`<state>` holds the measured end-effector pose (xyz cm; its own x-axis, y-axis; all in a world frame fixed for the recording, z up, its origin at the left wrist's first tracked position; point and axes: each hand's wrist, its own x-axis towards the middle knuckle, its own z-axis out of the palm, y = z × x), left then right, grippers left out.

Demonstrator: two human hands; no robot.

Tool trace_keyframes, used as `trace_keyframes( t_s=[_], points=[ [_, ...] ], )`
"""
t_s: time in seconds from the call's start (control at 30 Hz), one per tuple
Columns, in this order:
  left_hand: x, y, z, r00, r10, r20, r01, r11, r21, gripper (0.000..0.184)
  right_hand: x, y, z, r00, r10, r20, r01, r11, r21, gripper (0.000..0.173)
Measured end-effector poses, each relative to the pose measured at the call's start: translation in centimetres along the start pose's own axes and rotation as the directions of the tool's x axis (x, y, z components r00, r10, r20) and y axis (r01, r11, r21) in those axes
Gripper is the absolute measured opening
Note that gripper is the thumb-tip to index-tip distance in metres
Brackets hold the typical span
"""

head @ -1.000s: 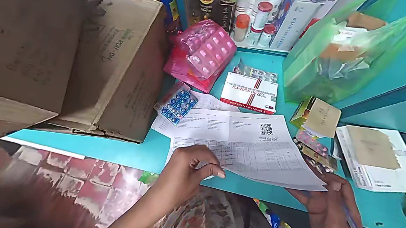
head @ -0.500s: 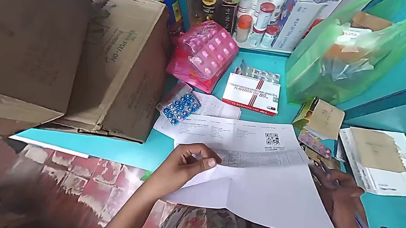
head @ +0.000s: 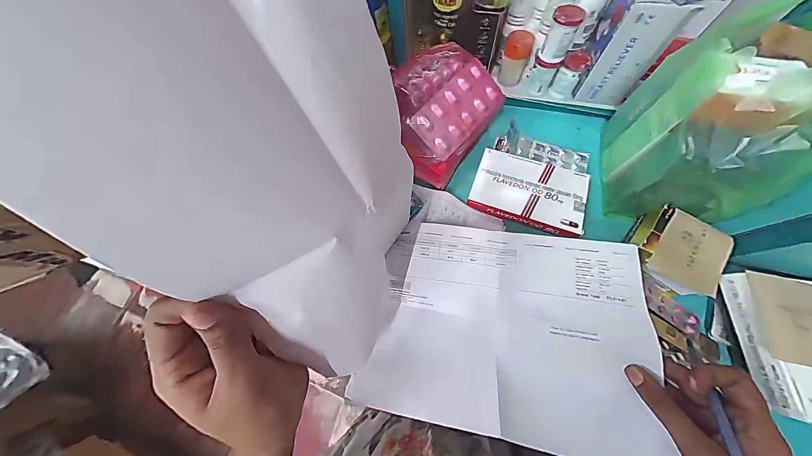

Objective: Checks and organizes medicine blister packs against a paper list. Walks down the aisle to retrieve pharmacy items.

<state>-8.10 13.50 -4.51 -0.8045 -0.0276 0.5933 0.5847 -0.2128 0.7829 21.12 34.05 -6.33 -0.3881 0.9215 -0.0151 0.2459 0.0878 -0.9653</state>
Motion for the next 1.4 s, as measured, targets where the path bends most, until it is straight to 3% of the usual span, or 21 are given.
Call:
trace_keyframes(
  t_s=[0.07, 0.13, 0.2, 0.3, 0.33, 0.37, 0.47, 0.53, 0.6, 0.67, 0.73, 0.77, 0.8, 0.83, 0.9, 0.97, 1.0, 1.07, 1.13, 1.23, 1.4],
  points=[
    [-0.7, 0.2, -0.3, 0.996, 0.015, 0.084, -0.015, 1.0, 0.002, 0.013, 0.1, -0.1, 0.0, 1.0, -0.01, 0.012, 0.01, 1.0, -0.009, 0.033],
    [-2.4, 0.9, -0.3, 0.917, 0.031, 0.398, -0.024, 0.999, -0.022, 0.016, 0.1, -0.2, 0.0, 0.999, -0.033, 0.023, 0.033, 0.999, 0.003, 0.032],
    [-4.2, 1.3, 0.8, 0.646, 0.111, 0.755, -0.05, 0.993, -0.103, 0.017, 0.2, -1.3, 0.2, 0.999, -0.043, 0.024, 0.043, 0.999, -0.006, 0.025],
    [-7.1, 1.0, 3.8, 0.221, 0.136, 0.966, -0.12, 0.987, -0.111, 0.027, 0.6, -3.0, 0.1, 0.997, -0.057, 0.043, 0.056, 0.998, 0.021, 0.008],
    [-7.8, 0.8, 4.3, 0.139, 0.11, 0.984, -0.124, 0.988, -0.093, 0.029, 0.7, -2.5, -0.2, 0.995, -0.076, 0.067, 0.072, 0.996, 0.061, 0.013],
    [-8.2, 0.7, 4.6, 0.102, 0.087, 0.991, -0.128, 0.989, -0.074, 0.03, 0.8, -2.3, -0.2, 0.994, -0.082, 0.072, 0.076, 0.994, 0.075, 0.015],
    [-7.4, 0.6, 4.0, 0.16, 0.004, 0.987, -0.087, 0.996, 0.01, 0.038, 1.7, -0.9, -1.3, 0.978, -0.113, 0.177, 0.125, 0.99, -0.061, 0.006],
    [-6.2, 0.1, 2.9, 0.242, -0.079, 0.967, -0.048, 0.994, 0.093, 0.041, 2.5, 0.1, -2.4, 0.945, -0.148, 0.293, 0.219, 0.948, -0.229, 0.019],
    [-5.1, -0.6, 1.7, 0.353, -0.181, 0.918, 0.012, 0.982, 0.189, 0.038, 3.1, -0.3, -2.7, 0.931, -0.23, 0.284, 0.334, 0.849, -0.408, 0.036],
    [-4.2, -1.4, 0.6, 0.441, -0.311, 0.842, 0.21, 0.948, 0.24, 0.029, 4.0, -2.5, -2.3, 0.902, -0.353, 0.247, 0.43, 0.767, -0.476, 0.042],
    [-3.6, -1.9, 0.0, 0.399, -0.448, 0.8, 0.541, 0.82, 0.188, 0.024, 5.5, -5.7, -0.4, 0.823, -0.482, 0.302, 0.568, 0.672, -0.475, 0.038],
    [-3.6, -2.1, -0.2, 0.354, -0.481, 0.802, 0.649, 0.744, 0.16, 0.025, 6.3, -7.3, 1.4, 0.759, -0.526, 0.383, 0.651, 0.611, -0.451, 0.035],
    [-3.9, -2.1, -0.3, 0.333, -0.49, 0.805, 0.666, 0.727, 0.167, 0.026, 7.2, -8.5, 3.9, 0.68, -0.562, 0.471, 0.732, 0.551, -0.4, 0.035],
    [-4.3, -2.1, -0.3, 0.349, -0.48, 0.805, 0.584, 0.783, 0.214, 0.025, 8.4, -9.2, 6.9, 0.588, -0.582, 0.562, 0.806, 0.485, -0.34, 0.034],
    [-5.3, -1.6, -0.2, 0.349, -0.422, 0.837, 0.231, 0.904, 0.359, 0.044, 11.1, -9.8, 13.6, 0.369, -0.506, 0.78, 0.913, 0.357, -0.2, 0.031],
    [-6.8, -1.5, 0.1, 0.343, -0.4, 0.85, -0.091, 0.886, 0.454, 0.069, 13.7, -10.0, 20.2, 0.186, -0.352, 0.917, 0.953, 0.292, -0.081, 0.036],
    [-7.2, -1.4, 0.2, 0.322, -0.422, 0.848, -0.163, 0.857, 0.489, 0.076, 14.8, -10.1, 23.1, 0.126, -0.268, 0.955, 0.955, 0.295, -0.043, 0.044],
    [-7.8, -1.1, 0.5, 0.267, -0.496, 0.827, -0.209, 0.808, 0.552, 0.083, 16.6, -10.3, 27.3, 0.068, -0.08, 0.994, 0.947, 0.32, -0.039, 0.066],
    [-7.8, -0.9, 0.3, 0.243, -0.532, 0.811, -0.208, 0.789, 0.579, 0.083, 17.5, -10.4, 29.8, 0.041, 0.073, 0.996, 0.96, 0.275, -0.06, 0.076],
    [-7.5, -0.7, -0.2, 0.234, -0.549, 0.803, -0.156, 0.794, 0.588, 0.079, 17.3, -11.3, 31.4, 0.009, 0.201, 0.98, 0.973, 0.225, -0.055, 0.071],
    [-7.0, -0.5, -0.6, 0.223, -0.555, 0.801, -0.118, 0.8, 0.588, 0.074, 17.0, -11.6, 31.8, 0.03, 0.242, 0.97, 0.987, 0.146, -0.067, 0.067]
  ],
)
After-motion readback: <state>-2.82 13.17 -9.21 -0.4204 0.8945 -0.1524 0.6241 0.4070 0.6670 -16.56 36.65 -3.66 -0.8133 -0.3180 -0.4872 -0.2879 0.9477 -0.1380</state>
